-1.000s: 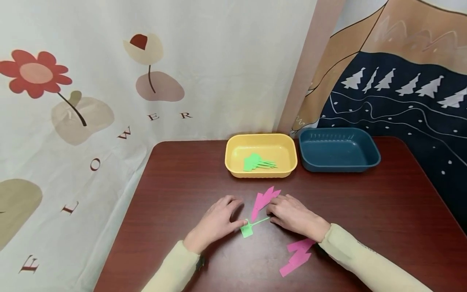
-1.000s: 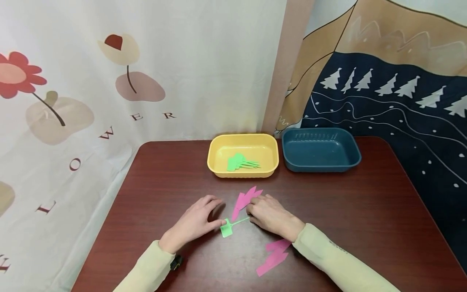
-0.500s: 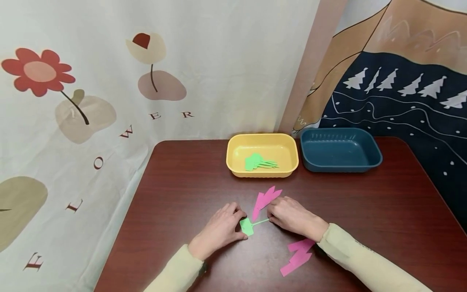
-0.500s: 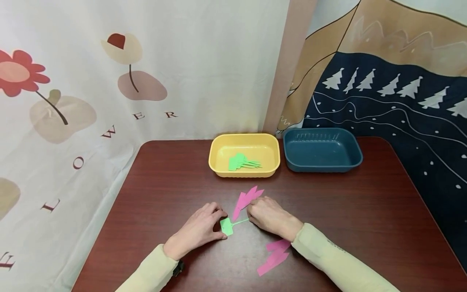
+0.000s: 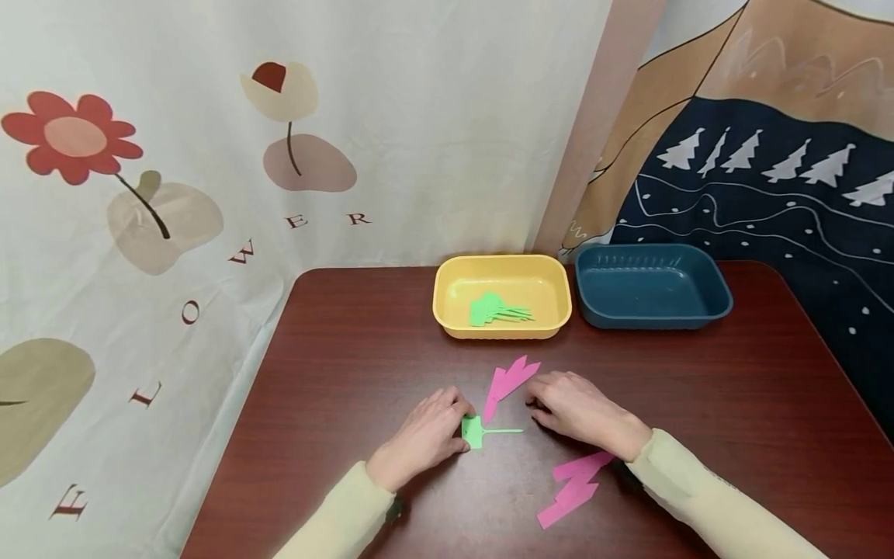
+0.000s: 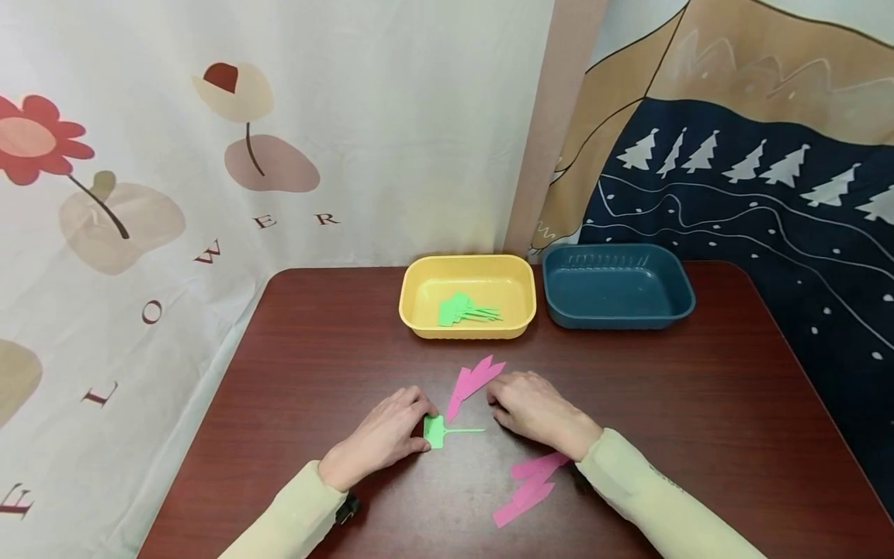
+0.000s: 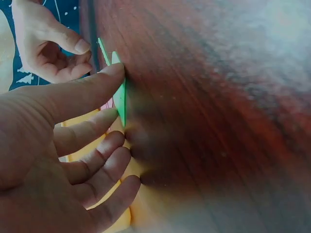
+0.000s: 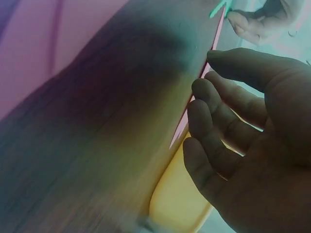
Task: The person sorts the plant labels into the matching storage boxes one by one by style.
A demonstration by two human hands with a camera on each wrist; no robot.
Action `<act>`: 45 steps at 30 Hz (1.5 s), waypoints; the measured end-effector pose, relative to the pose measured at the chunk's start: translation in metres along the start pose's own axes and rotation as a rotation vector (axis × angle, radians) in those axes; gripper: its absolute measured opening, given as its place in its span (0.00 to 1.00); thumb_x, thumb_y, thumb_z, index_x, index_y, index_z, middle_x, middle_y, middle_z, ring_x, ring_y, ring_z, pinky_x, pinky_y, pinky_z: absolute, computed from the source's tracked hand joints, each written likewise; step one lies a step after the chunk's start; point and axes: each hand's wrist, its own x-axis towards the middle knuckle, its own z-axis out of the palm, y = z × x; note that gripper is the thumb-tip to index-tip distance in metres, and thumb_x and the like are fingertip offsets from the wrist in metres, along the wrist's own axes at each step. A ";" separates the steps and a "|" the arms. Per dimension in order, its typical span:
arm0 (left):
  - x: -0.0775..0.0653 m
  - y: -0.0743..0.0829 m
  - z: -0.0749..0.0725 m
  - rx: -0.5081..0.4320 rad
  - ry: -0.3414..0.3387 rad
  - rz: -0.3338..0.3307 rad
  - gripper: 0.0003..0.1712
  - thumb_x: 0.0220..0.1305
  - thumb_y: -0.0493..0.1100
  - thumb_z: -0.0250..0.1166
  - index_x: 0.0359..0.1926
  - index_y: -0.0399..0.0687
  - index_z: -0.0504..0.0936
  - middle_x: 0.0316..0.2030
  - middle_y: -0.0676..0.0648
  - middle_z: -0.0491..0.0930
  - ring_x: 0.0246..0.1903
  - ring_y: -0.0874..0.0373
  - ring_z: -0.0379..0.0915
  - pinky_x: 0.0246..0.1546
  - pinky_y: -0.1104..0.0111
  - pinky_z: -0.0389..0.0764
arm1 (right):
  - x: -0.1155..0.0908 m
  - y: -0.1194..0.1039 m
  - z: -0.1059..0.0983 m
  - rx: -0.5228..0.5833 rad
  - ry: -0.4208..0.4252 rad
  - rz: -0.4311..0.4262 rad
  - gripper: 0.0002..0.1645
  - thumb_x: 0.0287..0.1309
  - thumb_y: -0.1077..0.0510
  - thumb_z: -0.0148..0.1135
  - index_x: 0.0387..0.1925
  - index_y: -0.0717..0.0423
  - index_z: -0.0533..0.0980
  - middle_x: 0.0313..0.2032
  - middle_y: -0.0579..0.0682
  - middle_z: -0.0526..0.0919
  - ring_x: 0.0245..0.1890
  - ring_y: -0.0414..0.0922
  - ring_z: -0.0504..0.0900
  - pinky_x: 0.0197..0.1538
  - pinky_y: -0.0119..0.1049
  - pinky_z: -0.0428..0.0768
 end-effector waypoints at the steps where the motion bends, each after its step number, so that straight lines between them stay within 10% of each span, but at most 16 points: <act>1: 0.000 0.000 0.000 0.000 -0.007 -0.005 0.22 0.54 0.46 0.82 0.48 0.47 0.86 0.40 0.53 0.75 0.38 0.59 0.68 0.39 0.68 0.73 | -0.001 0.000 -0.001 -0.003 -0.001 0.005 0.07 0.58 0.57 0.76 0.34 0.48 0.83 0.29 0.39 0.80 0.30 0.37 0.78 0.40 0.43 0.81; 30: 0.004 0.002 0.001 0.001 -0.035 -0.032 0.21 0.54 0.46 0.82 0.46 0.48 0.84 0.39 0.54 0.73 0.39 0.58 0.68 0.37 0.67 0.71 | 0.009 -0.039 0.008 -0.209 0.023 -0.136 0.27 0.47 0.72 0.67 0.07 0.45 0.66 0.09 0.38 0.64 0.13 0.33 0.58 0.17 0.30 0.56; 45: 0.002 0.001 0.002 0.010 -0.022 -0.019 0.21 0.54 0.46 0.82 0.46 0.48 0.84 0.39 0.54 0.72 0.39 0.58 0.68 0.37 0.67 0.70 | 0.020 -0.046 0.003 -0.336 -0.019 -0.257 0.24 0.49 0.67 0.72 0.09 0.47 0.70 0.08 0.42 0.66 0.11 0.37 0.60 0.19 0.33 0.63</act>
